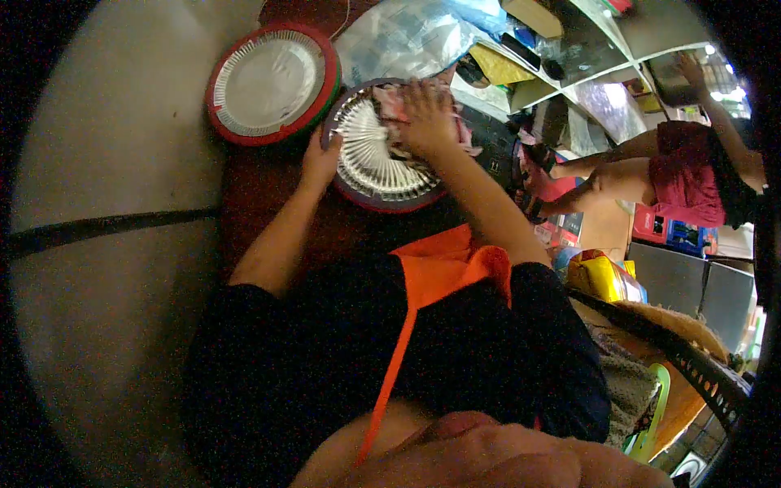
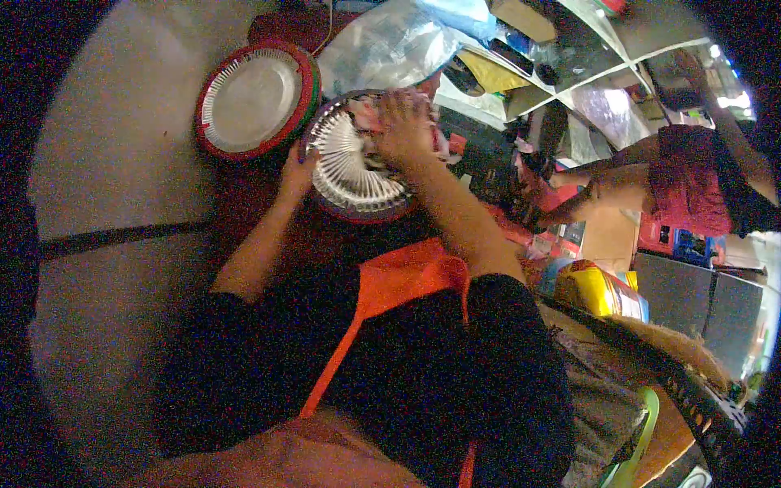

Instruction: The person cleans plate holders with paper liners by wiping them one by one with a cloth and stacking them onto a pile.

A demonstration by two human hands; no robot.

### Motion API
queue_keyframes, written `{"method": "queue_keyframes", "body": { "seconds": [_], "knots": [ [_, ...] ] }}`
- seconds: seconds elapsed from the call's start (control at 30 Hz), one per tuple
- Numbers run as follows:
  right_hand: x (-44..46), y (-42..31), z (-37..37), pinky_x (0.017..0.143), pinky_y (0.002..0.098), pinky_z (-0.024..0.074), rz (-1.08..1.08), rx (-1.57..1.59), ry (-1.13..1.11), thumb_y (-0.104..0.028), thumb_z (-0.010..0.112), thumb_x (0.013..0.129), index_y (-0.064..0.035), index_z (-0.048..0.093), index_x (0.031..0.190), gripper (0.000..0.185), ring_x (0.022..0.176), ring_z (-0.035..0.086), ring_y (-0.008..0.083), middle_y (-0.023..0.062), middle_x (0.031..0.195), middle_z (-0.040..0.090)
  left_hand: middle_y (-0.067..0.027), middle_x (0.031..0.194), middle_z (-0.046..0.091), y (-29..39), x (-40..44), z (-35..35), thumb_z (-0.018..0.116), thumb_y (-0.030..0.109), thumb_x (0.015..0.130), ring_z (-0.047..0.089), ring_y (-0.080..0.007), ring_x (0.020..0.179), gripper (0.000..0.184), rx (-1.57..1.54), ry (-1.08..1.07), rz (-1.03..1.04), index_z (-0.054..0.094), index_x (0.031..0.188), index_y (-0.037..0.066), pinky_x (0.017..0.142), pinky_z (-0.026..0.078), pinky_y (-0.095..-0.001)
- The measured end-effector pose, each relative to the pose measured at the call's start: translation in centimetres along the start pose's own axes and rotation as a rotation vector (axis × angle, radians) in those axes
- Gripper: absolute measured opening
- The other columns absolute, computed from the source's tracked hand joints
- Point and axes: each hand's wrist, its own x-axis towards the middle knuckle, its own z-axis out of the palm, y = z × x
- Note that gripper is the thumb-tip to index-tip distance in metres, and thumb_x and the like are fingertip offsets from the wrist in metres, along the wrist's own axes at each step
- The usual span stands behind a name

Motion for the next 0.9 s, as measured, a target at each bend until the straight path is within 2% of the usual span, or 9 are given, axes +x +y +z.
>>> {"method": "queue_keyframes", "body": {
  "seconds": [0.1, 0.13, 0.2, 0.27, 0.33, 0.47, 0.57, 0.73, 0.9],
  "knots": [
    [1.5, -5.5, 0.0, 0.100, 0.0595, 0.0196, -0.007, 0.206, -0.018, -0.048, 0.052, 0.077, 0.0005, 0.045, 0.124, 0.068, 0.122, 0.035, 0.0415, 0.0218, 0.132, 0.041, -0.0229, 0.116, 0.053, -2.9, 2.3, 0.1, 0.049, 0.048, 0.086, 0.053, -0.0345, 0.102, 0.065, 0.019, 0.043, -0.070, 0.042, 0.125, -0.003, 0.092, 0.039, -0.0368],
    [1.9, -6.9, -3.4, 0.096, 0.0600, 0.0272, 0.076, 0.521, -0.411, -0.046, 0.055, 0.074, 0.0020, 0.050, 0.118, 0.066, 0.117, 0.041, 0.0421, 0.0248, 0.124, 0.046, -0.0249, 0.115, 0.053, -1.8, 2.1, 0.1, 0.046, 0.052, 0.086, 0.053, -0.0378, 0.100, 0.068, -0.101, -0.004, -0.097, 0.043, 0.124, -0.004, 0.091, 0.040, -0.0387],
    [-1.6, -9.0, -3.3, 0.088, 0.0557, 0.0367, -0.345, 0.114, -0.114, -0.040, 0.059, 0.070, 0.0048, 0.059, 0.101, 0.055, 0.098, 0.051, 0.0444, 0.0263, 0.109, 0.054, -0.0251, 0.113, 0.053, -3.7, 3.0, 0.8, 0.051, 0.046, 0.085, 0.054, -0.0374, 0.098, 0.062, -0.007, 0.031, -0.007, 0.046, 0.120, -0.005, 0.089, 0.041, -0.0395],
    [-3.9, -9.5, -4.1, 0.091, 0.0532, 0.0366, -0.561, 0.116, -0.320, -0.041, 0.056, 0.074, 0.0032, 0.060, 0.099, 0.051, 0.103, 0.050, 0.0439, 0.0282, 0.108, 0.053, -0.0250, 0.112, 0.054, -7.9, 4.8, 1.6, 0.062, 0.035, 0.082, 0.054, -0.0360, 0.098, 0.056, -0.008, 0.075, 0.073, 0.048, 0.117, -0.006, 0.088, 0.041, -0.0398],
    [-8.6, -8.1, -1.9, 0.087, 0.0498, 0.0401, -0.533, 0.728, -0.020, -0.040, 0.055, 0.078, 0.0027, 0.058, 0.098, 0.048, 0.100, 0.053, 0.0405, 0.0261, 0.104, 0.056, -0.0243, 0.115, 0.054, -4.7, 2.5, 2.2, 0.067, 0.029, 0.079, 0.053, -0.0356, 0.103, 0.053, -0.022, 0.211, 0.101, 0.051, 0.115, -0.007, 0.091, 0.039, -0.0406],
    [-12.1, -4.7, -4.4, 0.083, 0.0469, 0.0427, -0.243, 0.946, -0.355, -0.039, 0.051, 0.085, -0.0012, 0.058, 0.099, 0.041, 0.094, 0.057, 0.0346, 0.0210, 0.095, 0.061, -0.0232, 0.117, 0.053, -2.1, 1.9, 1.0, 0.067, 0.025, 0.077, 0.051, -0.0349, 0.107, 0.048, 0.098, 0.189, 0.353, 0.055, 0.112, -0.007, 0.092, 0.038, -0.0403],
    [-12.6, 0.4, -8.5, 0.078, 0.0354, 0.0443, 0.498, 1.482, -1.012, -0.033, 0.047, 0.088, -0.0044, 0.061, 0.100, 0.034, 0.084, 0.057, 0.0185, 0.0083, 0.088, 0.064, -0.0241, 0.117, 0.052, 0.4, 1.1, 0.6, 0.067, 0.019, 0.076, 0.050, -0.0348, 0.108, 0.045, 0.386, 0.337, 0.509, 0.055, 0.111, -0.007, 0.092, 0.038, -0.0401],
    [-13.7, 1.9, -7.4, 0.076, 0.0295, 0.0464, 0.830, 2.041, -0.334, -0.030, 0.049, 0.088, 0.0011, 0.062, 0.096, 0.034, 0.079, 0.060, 0.0145, 0.0075, 0.088, 0.065, -0.0235, 0.119, 0.050, 4.5, -0.3, -0.2, 0.060, 0.014, 0.083, 0.047, -0.0330, 0.112, 0.042, 0.201, 0.324, 0.462, 0.048, 0.117, -0.007, 0.097, 0.034, -0.0390],
    [-10.3, 2.2, -10.2, 0.085, 0.0346, 0.0452, 0.821, 2.477, -0.253, -0.020, 0.048, 0.085, 0.0008, 0.056, 0.108, 0.032, 0.087, 0.061, 0.0220, 0.0106, 0.099, 0.063, -0.0240, 0.127, 0.043, 7.1, 2.1, -5.6, 0.054, 0.014, 0.088, 0.043, -0.0326, 0.116, 0.046, -0.021, 0.658, 0.419, 0.038, 0.125, -0.008, 0.102, 0.030, -0.0381]
  ]
}}
